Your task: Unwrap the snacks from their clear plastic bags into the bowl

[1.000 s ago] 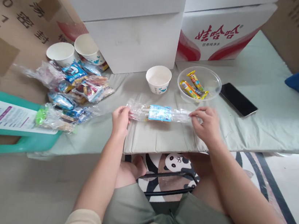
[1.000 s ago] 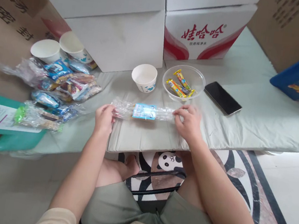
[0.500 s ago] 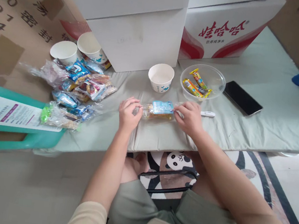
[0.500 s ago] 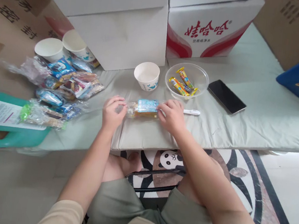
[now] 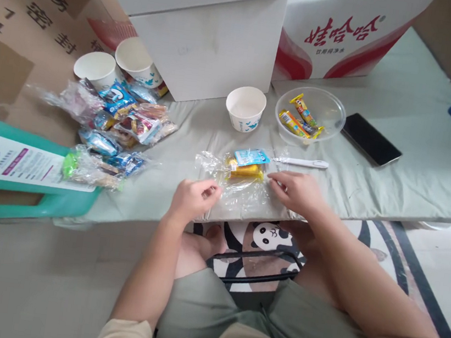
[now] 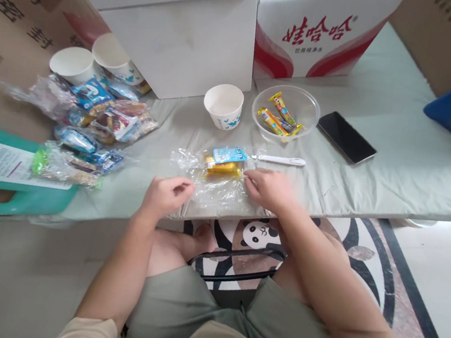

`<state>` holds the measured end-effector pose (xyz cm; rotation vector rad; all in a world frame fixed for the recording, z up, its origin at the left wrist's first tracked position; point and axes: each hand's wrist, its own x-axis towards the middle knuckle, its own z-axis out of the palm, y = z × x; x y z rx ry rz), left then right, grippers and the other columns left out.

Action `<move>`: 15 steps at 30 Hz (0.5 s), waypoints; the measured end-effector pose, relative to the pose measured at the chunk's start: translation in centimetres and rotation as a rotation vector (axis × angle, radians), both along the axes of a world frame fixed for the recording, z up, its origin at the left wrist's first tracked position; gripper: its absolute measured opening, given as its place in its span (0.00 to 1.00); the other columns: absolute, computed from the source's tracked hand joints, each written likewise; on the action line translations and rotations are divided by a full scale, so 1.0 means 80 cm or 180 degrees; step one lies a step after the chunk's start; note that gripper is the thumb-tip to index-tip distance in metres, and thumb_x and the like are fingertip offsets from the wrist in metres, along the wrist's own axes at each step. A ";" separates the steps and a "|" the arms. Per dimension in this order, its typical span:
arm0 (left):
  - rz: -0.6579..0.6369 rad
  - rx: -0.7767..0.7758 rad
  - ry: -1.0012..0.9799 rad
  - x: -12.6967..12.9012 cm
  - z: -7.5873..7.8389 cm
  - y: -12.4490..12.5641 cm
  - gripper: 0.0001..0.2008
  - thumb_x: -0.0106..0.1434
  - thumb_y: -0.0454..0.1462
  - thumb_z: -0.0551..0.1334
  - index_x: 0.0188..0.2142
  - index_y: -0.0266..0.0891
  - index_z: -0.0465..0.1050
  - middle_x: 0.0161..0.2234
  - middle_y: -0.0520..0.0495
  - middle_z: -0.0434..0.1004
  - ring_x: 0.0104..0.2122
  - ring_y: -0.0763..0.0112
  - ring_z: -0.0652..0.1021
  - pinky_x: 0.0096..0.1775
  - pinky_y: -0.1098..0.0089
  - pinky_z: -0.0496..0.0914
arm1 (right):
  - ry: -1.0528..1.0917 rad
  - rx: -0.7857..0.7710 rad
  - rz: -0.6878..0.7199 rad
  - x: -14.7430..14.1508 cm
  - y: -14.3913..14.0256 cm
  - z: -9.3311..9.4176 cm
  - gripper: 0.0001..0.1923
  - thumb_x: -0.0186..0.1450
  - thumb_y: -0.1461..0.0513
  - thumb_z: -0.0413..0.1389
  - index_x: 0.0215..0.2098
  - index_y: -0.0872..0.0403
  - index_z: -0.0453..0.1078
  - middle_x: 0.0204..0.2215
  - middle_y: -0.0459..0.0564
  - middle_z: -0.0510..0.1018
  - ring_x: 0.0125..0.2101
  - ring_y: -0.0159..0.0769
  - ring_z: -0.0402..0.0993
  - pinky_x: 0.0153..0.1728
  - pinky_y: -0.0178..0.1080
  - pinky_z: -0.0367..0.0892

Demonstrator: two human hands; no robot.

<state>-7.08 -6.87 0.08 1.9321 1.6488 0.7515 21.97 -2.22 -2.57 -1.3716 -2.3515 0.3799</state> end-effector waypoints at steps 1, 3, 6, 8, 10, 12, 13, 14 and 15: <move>0.0363 0.0348 0.0056 0.000 0.002 0.004 0.06 0.60 0.41 0.63 0.29 0.44 0.77 0.24 0.49 0.77 0.26 0.67 0.77 0.35 0.67 0.71 | 0.0025 0.0162 -0.0161 -0.008 0.002 0.000 0.15 0.70 0.58 0.51 0.45 0.50 0.79 0.36 0.53 0.83 0.34 0.43 0.78 0.33 0.42 0.69; 0.1011 0.0929 0.0053 -0.003 0.003 0.019 0.10 0.53 0.40 0.69 0.35 0.43 0.79 0.35 0.44 0.79 0.38 0.60 0.79 0.46 0.62 0.73 | 0.0114 0.0410 -0.0232 -0.026 0.008 0.001 0.15 0.68 0.60 0.53 0.49 0.51 0.77 0.42 0.56 0.81 0.42 0.47 0.77 0.41 0.45 0.72; 0.1532 0.0600 -0.0539 -0.011 -0.005 0.044 0.24 0.44 0.41 0.74 0.42 0.39 0.79 0.45 0.39 0.76 0.49 0.54 0.76 0.52 0.57 0.72 | 0.0226 0.0415 0.0061 -0.052 0.012 0.004 0.20 0.66 0.62 0.55 0.55 0.54 0.73 0.52 0.62 0.76 0.51 0.54 0.73 0.54 0.54 0.70; 0.1432 -0.0327 -0.1266 -0.012 -0.015 0.054 0.20 0.46 0.45 0.72 0.38 0.37 0.79 0.40 0.40 0.78 0.44 0.56 0.78 0.46 0.59 0.74 | 0.0210 0.0307 0.0244 -0.065 0.012 0.006 0.23 0.65 0.62 0.57 0.58 0.55 0.70 0.55 0.64 0.74 0.55 0.57 0.71 0.58 0.58 0.67; 0.1075 -0.1064 -0.1935 -0.005 -0.023 0.058 0.15 0.49 0.46 0.71 0.30 0.38 0.77 0.35 0.42 0.79 0.39 0.59 0.79 0.42 0.62 0.75 | 0.0118 0.0245 0.0318 -0.074 0.011 0.005 0.24 0.65 0.62 0.57 0.59 0.56 0.69 0.57 0.64 0.74 0.58 0.58 0.69 0.59 0.58 0.66; 0.0799 -0.1323 -0.2523 0.007 -0.025 0.057 0.10 0.48 0.43 0.70 0.26 0.39 0.75 0.34 0.44 0.81 0.40 0.59 0.80 0.44 0.62 0.76 | 0.0041 0.0234 0.0265 -0.079 0.010 0.003 0.26 0.64 0.63 0.58 0.61 0.54 0.67 0.60 0.63 0.73 0.61 0.59 0.67 0.60 0.58 0.65; 0.0701 -0.1374 -0.2821 0.014 -0.023 0.057 0.08 0.47 0.41 0.68 0.25 0.40 0.74 0.35 0.44 0.81 0.42 0.59 0.81 0.45 0.61 0.76 | 0.0032 0.0231 0.0206 -0.080 0.010 0.001 0.28 0.63 0.63 0.59 0.62 0.53 0.66 0.62 0.62 0.71 0.63 0.59 0.65 0.60 0.59 0.65; 0.0610 -0.1428 -0.3122 0.021 -0.021 0.057 0.07 0.46 0.40 0.66 0.25 0.40 0.73 0.36 0.44 0.82 0.43 0.58 0.81 0.46 0.60 0.76 | 0.0041 0.0221 0.0153 -0.081 0.011 -0.001 0.31 0.63 0.64 0.59 0.64 0.52 0.65 0.64 0.61 0.70 0.64 0.59 0.65 0.60 0.60 0.64; 0.0517 -0.1506 -0.3395 0.026 -0.018 0.057 0.07 0.45 0.40 0.64 0.26 0.41 0.73 0.37 0.43 0.82 0.44 0.56 0.81 0.47 0.57 0.76 | 0.0063 0.0197 0.0103 -0.081 0.012 -0.004 0.33 0.62 0.64 0.60 0.66 0.50 0.62 0.65 0.61 0.68 0.64 0.60 0.65 0.60 0.61 0.64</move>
